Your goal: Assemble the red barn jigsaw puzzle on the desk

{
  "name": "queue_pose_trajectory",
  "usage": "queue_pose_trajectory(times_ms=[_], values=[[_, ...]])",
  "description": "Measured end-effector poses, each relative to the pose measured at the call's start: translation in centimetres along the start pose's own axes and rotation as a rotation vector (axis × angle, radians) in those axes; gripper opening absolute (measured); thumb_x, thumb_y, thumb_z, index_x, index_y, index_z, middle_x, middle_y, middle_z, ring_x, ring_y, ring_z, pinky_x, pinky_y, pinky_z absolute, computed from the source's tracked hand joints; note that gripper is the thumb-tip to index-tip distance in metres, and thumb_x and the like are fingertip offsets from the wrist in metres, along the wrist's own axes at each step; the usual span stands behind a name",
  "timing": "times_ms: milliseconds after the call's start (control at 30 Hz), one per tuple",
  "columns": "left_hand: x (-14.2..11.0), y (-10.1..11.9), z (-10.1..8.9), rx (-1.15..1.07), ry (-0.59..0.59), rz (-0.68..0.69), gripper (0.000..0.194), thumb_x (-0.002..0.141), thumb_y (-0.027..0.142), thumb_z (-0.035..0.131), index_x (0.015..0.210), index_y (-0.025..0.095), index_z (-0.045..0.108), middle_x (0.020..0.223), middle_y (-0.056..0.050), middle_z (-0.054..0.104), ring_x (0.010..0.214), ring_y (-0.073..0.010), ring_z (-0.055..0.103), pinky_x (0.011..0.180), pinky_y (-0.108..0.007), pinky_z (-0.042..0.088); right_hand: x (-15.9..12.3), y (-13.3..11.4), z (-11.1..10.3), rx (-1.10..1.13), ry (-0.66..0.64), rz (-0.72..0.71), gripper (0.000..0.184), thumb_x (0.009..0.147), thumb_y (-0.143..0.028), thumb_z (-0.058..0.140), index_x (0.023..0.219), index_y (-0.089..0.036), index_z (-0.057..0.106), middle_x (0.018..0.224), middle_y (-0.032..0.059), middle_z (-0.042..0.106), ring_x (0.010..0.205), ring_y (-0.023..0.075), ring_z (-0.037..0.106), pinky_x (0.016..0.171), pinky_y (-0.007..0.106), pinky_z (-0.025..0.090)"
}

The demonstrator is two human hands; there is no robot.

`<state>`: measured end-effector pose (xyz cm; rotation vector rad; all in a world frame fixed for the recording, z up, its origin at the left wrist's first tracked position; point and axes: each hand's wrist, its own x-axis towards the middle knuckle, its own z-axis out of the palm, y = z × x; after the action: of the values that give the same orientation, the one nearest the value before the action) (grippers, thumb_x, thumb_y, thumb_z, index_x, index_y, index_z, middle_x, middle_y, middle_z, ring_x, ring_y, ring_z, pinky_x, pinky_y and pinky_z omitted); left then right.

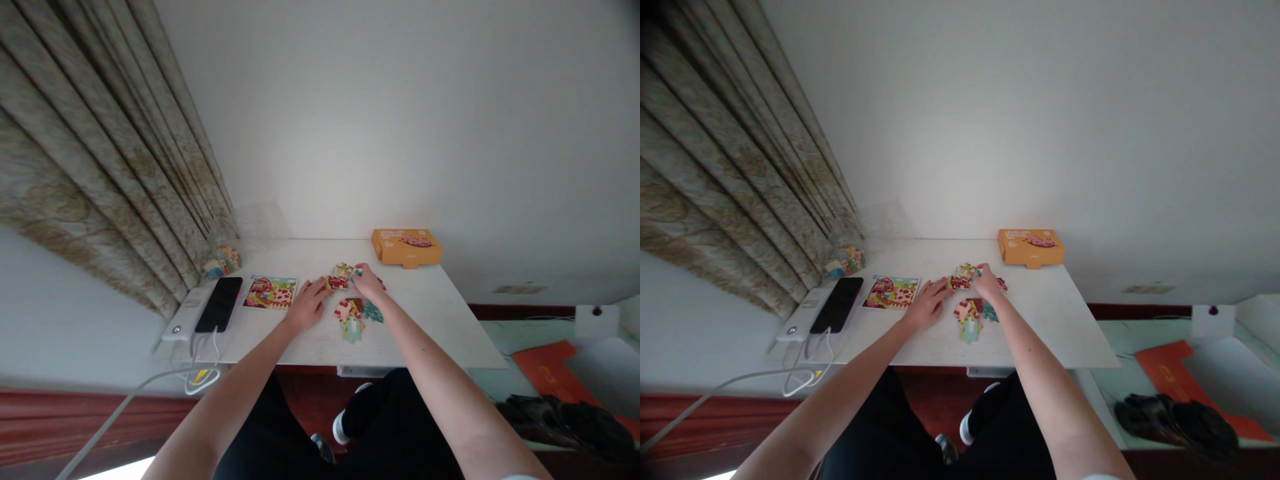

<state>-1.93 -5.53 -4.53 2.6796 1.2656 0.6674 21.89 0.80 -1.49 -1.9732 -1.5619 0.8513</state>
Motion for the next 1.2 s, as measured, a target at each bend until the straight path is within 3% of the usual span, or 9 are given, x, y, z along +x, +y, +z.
queue_pose_trajectory(times_ms=[133, 300, 400, 533, 633, 733, 867, 1033, 1200], values=[[0.2, 1.3, 0.2, 0.032, 0.104, -0.058, 0.046, 0.095, 0.009, 0.049, 0.138, 0.02, 0.06, 0.152, -0.014, 0.054, 0.147, -0.0256, 0.045, 0.122, -0.051, 0.038, 0.6, 1.0, -1.1, 0.021, 0.023, -0.039, 0.044, 0.088, -0.023, 0.064, 0.132, -0.02, 0.057, 0.091, 0.0042, 0.075, 0.075, 0.0186, 0.07, 0.07, 0.027, 0.052], [0.0, 2.9, 0.2, -0.013, 0.113, -0.012, 0.035, 0.1, 0.025, 0.055, 0.134, 0.02, 0.062, 0.147, -0.015, 0.058, 0.143, -0.0294, 0.049, 0.122, -0.055, 0.036, 0.7, 3.1, -2.4, -0.102, 0.137, -0.324, 0.025, 0.093, -0.026, 0.06, 0.115, -0.021, 0.071, 0.117, 0.0111, 0.075, 0.107, 0.0233, 0.07, 0.099, 0.037, 0.051], [-0.4, 4.6, 0.6, -0.097, 0.086, 0.017, 0.04, 0.098, 0.041, 0.061, 0.133, 0.022, 0.062, 0.141, -0.015, 0.061, 0.136, -0.0306, 0.055, 0.119, -0.055, 0.041, 0.1, 5.0, -3.6, -0.17, 0.225, -0.341, 0.027, 0.097, -0.029, 0.054, 0.114, -0.019, 0.072, 0.125, 0.0141, 0.072, 0.121, 0.0271, 0.065, 0.108, 0.043, 0.047], [-0.6, 7.5, 1.4, -0.137, 0.029, -0.05, 0.063, 0.092, 0.057, 0.067, 0.143, 0.021, 0.055, 0.147, -0.018, 0.056, 0.136, -0.0338, 0.053, 0.113, -0.054, 0.045, -2.2, 7.4, -4.8, -0.155, 0.132, -0.426, 0.033, 0.095, -0.042, 0.059, 0.118, -0.02, 0.07, 0.126, 0.0132, 0.071, 0.121, 0.0274, 0.065, 0.108, 0.043, 0.049], [-0.4, 8.9, 1.7, -0.105, -0.038, -0.057, 0.067, 0.092, 0.059, 0.066, 0.145, 0.02, 0.052, 0.15, -0.018, 0.054, 0.14, -0.034, 0.05, 0.114, -0.054, 0.043, -4.5, 8.0, -4.8, -0.177, 0.06, -0.542, 0.046, 0.089, -0.047, 0.07, 0.128, -0.024, 0.066, 0.137, 0.0119, 0.065, 0.129, 0.0289, 0.059, 0.113, 0.045, 0.045], [-0.2, 8.5, 1.8, -0.063, -0.084, -0.043, 0.056, 0.097, 0.052, 0.062, 0.144, 0.022, 0.053, 0.151, -0.016, 0.054, 0.141, -0.0323, 0.049, 0.115, -0.052, 0.041, -6.2, 7.6, -4.3, -0.239, 0.024, -0.467, 0.052, 0.088, -0.042, 0.072, 0.137, -0.025, 0.061, 0.146, 0.0128, 0.059, 0.137, 0.0305, 0.053, 0.117, 0.047, 0.04], [-0.1, 6.0, 1.7, -0.057, -0.078, -0.023, 0.047, 0.102, 0.043, 0.058, 0.144, 0.022, 0.055, 0.146, -0.015, 0.059, 0.138, -0.0294, 0.053, 0.114, -0.049, 0.043, -6.8, 6.9, -3.8, -0.277, -0.057, -0.298, 0.048, 0.089, -0.035, 0.072, 0.134, -0.02, 0.063, 0.145, 0.0163, 0.057, 0.134, 0.0298, 0.055, 0.114, 0.042, 0.041], [-0.6, 3.5, 1.7, -0.093, -0.017, -0.026, 0.038, 0.105, 0.033, 0.052, 0.141, 0.023, 0.059, 0.143, -0.012, 0.061, 0.135, -0.0268, 0.056, 0.114, -0.047, 0.045, -6.8, 6.6, -4.3, -0.224, -0.105, -0.193, 0.05, 0.076, -0.034, 0.085, 0.121, -0.017, 0.069, 0.119, 0.0145, 0.066, 0.109, 0.0268, 0.065, 0.1, 0.037, 0.049], [-1.0, 3.9, 1.0, -0.07, 0.083, -0.104, 0.032, 0.104, 0.022, 0.044, 0.128, 0.02, 0.065, 0.131, -0.011, 0.067, 0.124, -0.0261, 0.061, 0.11, -0.047, 0.047, -6.9, 6.4, -5.3, -0.212, -0.215, -0.175, 0.046, 0.06, -0.028, 0.094, 0.1, -0.02, 0.072, 0.097, 0.0074, 0.07, 0.096, 0.0268, 0.066, 0.087, 0.034, 0.051]])
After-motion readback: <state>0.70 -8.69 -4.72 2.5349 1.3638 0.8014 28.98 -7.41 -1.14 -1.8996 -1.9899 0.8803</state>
